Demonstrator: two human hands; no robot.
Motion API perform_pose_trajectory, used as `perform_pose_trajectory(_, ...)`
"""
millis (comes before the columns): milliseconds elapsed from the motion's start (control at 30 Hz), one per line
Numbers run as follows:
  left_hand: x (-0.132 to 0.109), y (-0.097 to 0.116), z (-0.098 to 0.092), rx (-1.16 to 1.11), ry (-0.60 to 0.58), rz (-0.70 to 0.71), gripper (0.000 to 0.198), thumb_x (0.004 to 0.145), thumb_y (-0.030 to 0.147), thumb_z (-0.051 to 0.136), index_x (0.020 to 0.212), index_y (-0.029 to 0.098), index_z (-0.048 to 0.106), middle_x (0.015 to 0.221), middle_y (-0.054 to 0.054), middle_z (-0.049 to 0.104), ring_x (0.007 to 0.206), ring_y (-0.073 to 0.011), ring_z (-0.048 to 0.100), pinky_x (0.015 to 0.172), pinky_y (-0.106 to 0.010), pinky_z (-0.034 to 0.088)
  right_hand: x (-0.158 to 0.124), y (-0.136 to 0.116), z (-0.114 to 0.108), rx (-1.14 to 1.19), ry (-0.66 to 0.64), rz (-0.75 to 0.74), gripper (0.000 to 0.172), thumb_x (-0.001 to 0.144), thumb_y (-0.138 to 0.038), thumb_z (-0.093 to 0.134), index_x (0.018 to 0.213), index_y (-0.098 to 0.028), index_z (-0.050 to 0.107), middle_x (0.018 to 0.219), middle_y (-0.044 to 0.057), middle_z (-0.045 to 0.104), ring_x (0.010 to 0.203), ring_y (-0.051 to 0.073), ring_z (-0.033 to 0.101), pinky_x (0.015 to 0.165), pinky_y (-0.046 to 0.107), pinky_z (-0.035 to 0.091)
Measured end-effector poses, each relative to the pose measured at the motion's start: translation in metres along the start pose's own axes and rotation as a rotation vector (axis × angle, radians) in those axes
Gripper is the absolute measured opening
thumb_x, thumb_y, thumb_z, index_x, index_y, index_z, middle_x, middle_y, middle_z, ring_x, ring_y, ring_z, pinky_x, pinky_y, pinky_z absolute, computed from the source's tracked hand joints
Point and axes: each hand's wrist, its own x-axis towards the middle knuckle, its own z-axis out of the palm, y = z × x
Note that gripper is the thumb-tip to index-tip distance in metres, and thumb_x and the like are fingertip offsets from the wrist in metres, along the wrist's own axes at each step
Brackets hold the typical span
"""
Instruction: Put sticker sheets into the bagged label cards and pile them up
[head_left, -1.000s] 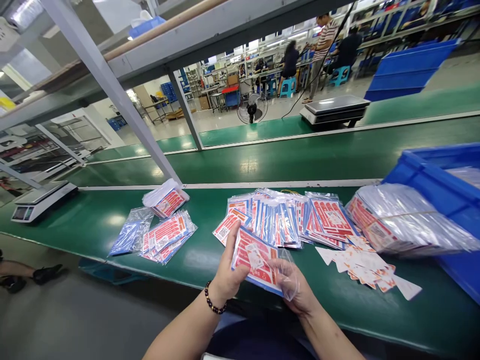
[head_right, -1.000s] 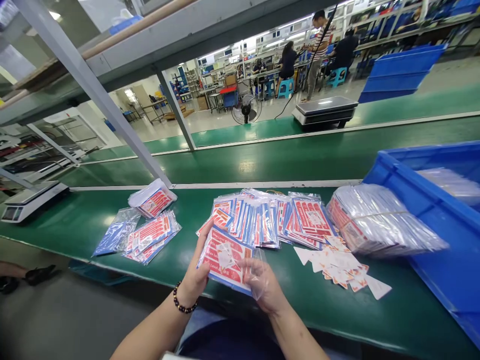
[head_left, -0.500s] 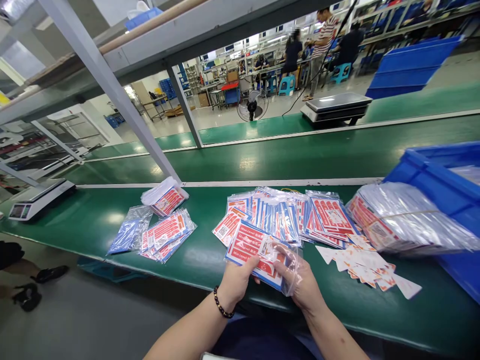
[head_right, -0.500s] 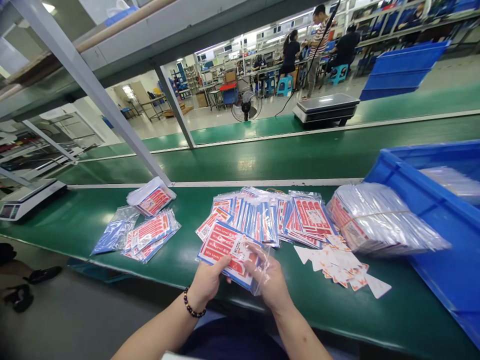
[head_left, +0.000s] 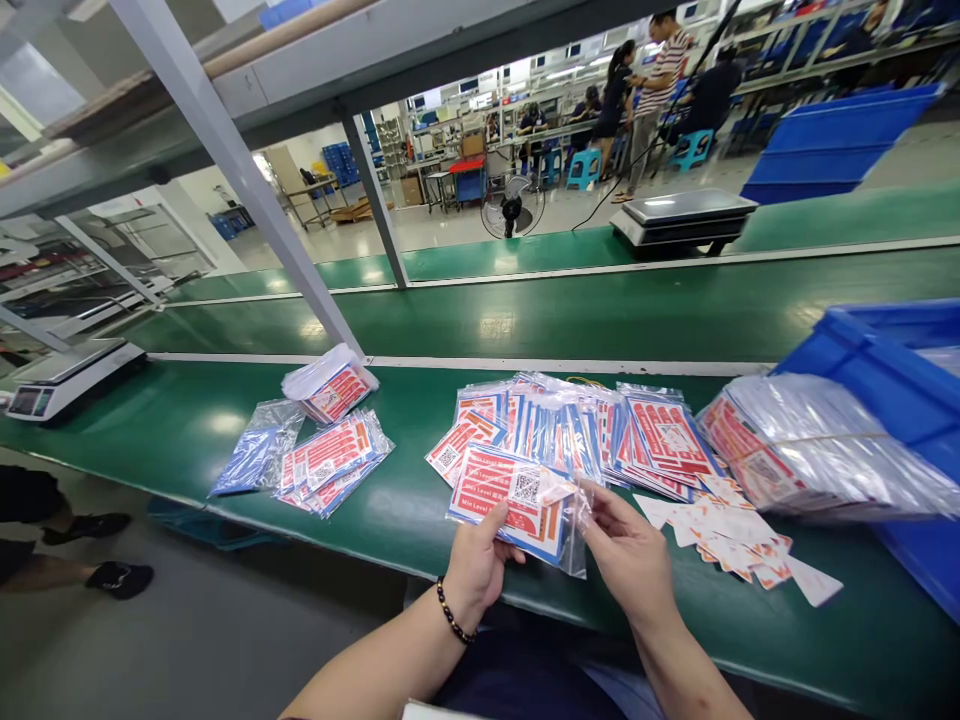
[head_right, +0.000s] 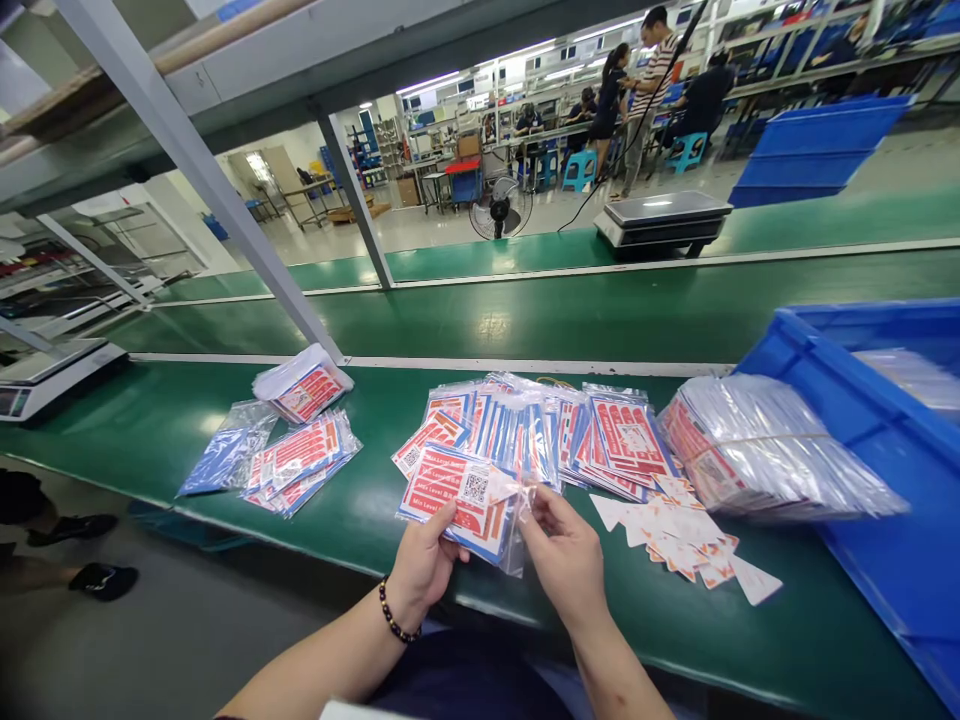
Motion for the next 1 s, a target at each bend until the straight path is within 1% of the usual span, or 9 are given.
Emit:
perform_pose_trajectory(67,0.000,0.000,0.000,-0.012,0.002,-0.017,0.045,0.070,0.040,0.066,0.094,0.005,0.051,0.081,-0.010,0.059,0.059,-0.0126,0.055,0.042,-0.020,0.043,0.001,0.001,0.000,0.028,-0.034,0.058,0.053,0.072,-0.037,0.060,0.117,-0.010,0.055,0.104,0.011,0.060,0.088,0.019,0.060,0.078,0.028,0.050)
perform_pose_trajectory(267,0.000,0.001,0.001,-0.045,-0.006,-0.055,0.046,0.074,0.036,0.064,0.103,0.006,0.047,0.088,-0.010,0.059,0.064,-0.0140,0.058,0.046,-0.021,0.046,0.005,-0.005,0.000,0.068,-0.121,0.076,0.056,0.070,-0.042,0.062,0.113,-0.007,0.055,0.101,0.013,0.061,0.090,0.020,0.060,0.079,0.028,0.049)
perform_pose_trajectory(333,0.002,0.002,0.002,-0.034,0.013,-0.032,0.045,0.073,0.035,0.065,0.102,0.006,0.047,0.084,-0.008,0.058,0.061,-0.0128,0.056,0.044,-0.021,0.045,0.006,-0.009,0.002,0.076,-0.172,0.104,0.051,0.069,-0.043,0.065,0.106,-0.009,0.057,0.094,0.012,0.062,0.084,0.021,0.060,0.074,0.029,0.050)
perform_pose_trajectory(433,0.006,0.001,0.003,0.024,0.029,0.073,0.042,0.070,0.033,0.067,0.095,0.007,0.047,0.074,-0.005,0.056,0.054,-0.0112,0.053,0.041,-0.021,0.043,0.006,-0.013,0.006,0.054,-0.246,0.119,0.037,0.066,-0.039,0.068,0.089,-0.011,0.058,0.084,0.008,0.062,0.075,0.020,0.059,0.067,0.029,0.049)
perform_pose_trajectory(567,0.010,-0.001,0.000,0.125,0.003,0.188,0.036,0.073,0.034,0.064,0.091,0.007,0.049,0.073,-0.005,0.057,0.051,-0.0104,0.052,0.042,-0.022,0.044,0.006,-0.017,0.007,-0.147,-0.254,0.065,0.030,0.072,-0.041,0.062,0.075,-0.012,0.055,0.075,0.006,0.059,0.072,0.019,0.057,0.066,0.027,0.046)
perform_pose_trajectory(667,0.011,-0.002,0.000,0.148,0.019,0.199,0.033,0.074,0.034,0.063,0.088,0.007,0.048,0.068,-0.004,0.056,0.047,-0.0093,0.049,0.041,-0.021,0.041,0.007,-0.020,0.005,-0.283,-0.325,-0.004,0.029,0.078,-0.041,0.054,0.080,-0.012,0.057,0.079,0.006,0.060,0.077,0.020,0.057,0.069,0.027,0.044)
perform_pose_trajectory(800,0.013,0.000,0.001,0.081,0.023,0.180,0.032,0.074,0.032,0.063,0.087,0.007,0.047,0.065,-0.003,0.054,0.046,-0.0089,0.048,0.039,-0.021,0.039,0.006,-0.023,0.003,-0.298,-0.423,-0.073,0.034,0.084,-0.042,0.046,0.073,-0.012,0.055,0.068,0.005,0.056,0.065,0.015,0.052,0.061,0.026,0.041)
perform_pose_trajectory(900,0.015,0.006,0.000,0.017,0.062,0.139,0.039,0.071,0.030,0.066,0.097,0.007,0.047,0.074,-0.005,0.057,0.051,-0.0105,0.052,0.039,-0.020,0.041,0.008,-0.026,-0.011,-0.196,-0.487,-0.086,0.037,0.085,-0.043,0.044,0.068,-0.011,0.053,0.073,0.006,0.054,0.063,0.013,0.050,0.058,0.025,0.043)
perform_pose_trajectory(1000,0.017,0.013,-0.002,-0.092,0.090,0.035,0.047,0.070,0.029,0.067,0.107,0.007,0.047,0.082,-0.007,0.059,0.057,-0.0117,0.056,0.040,-0.019,0.043,0.020,-0.023,-0.045,-0.186,-0.468,-0.061,0.039,0.083,-0.047,0.045,0.068,-0.012,0.054,0.082,0.009,0.054,0.067,0.014,0.053,0.059,0.027,0.045)
